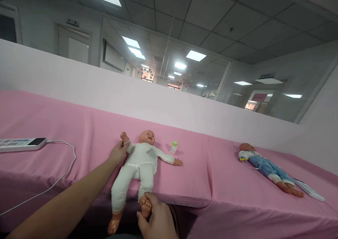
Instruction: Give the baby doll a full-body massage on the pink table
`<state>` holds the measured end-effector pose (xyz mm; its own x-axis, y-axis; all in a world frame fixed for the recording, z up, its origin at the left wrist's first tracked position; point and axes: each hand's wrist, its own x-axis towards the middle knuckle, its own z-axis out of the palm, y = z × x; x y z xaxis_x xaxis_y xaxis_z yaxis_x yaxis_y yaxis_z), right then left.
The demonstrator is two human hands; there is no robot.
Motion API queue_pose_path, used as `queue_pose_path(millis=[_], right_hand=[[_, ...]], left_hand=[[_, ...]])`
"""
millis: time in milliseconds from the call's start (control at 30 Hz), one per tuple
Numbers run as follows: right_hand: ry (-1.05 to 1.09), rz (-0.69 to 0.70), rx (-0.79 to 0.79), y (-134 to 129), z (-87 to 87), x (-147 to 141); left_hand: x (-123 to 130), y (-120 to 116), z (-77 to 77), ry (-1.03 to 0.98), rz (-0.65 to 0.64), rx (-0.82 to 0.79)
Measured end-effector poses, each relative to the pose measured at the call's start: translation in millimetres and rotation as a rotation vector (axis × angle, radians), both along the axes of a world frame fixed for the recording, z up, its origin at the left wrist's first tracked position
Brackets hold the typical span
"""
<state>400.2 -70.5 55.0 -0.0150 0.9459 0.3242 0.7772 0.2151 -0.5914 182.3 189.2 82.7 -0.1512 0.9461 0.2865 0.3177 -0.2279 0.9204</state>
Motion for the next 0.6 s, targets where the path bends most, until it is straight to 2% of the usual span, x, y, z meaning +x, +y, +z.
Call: queue_pose_path(millis=[100,233,400,500,600], right_hand=[[0.045,0.016,0.025,-2,10.0,3],[0.155,0.055,0.094,1,35.0,2],[0.192,0.04,0.178,22,66.9,-5],[0.175,0.039,0.198,44,71.6,-7],[0.127,-0.003,0.189,69,64.7,-8]], left_hand=[[-1,1,-1.0,0.011,-0.003,0.001],[0,-1,-1.2,0.063,-0.035,0.016],[2,-9,3.9,0.139,-0.072,0.069],[2,-12,6.4,0.209,-0.091,0.101],[2,-11,6.3,0.215,-0.102,0.102]])
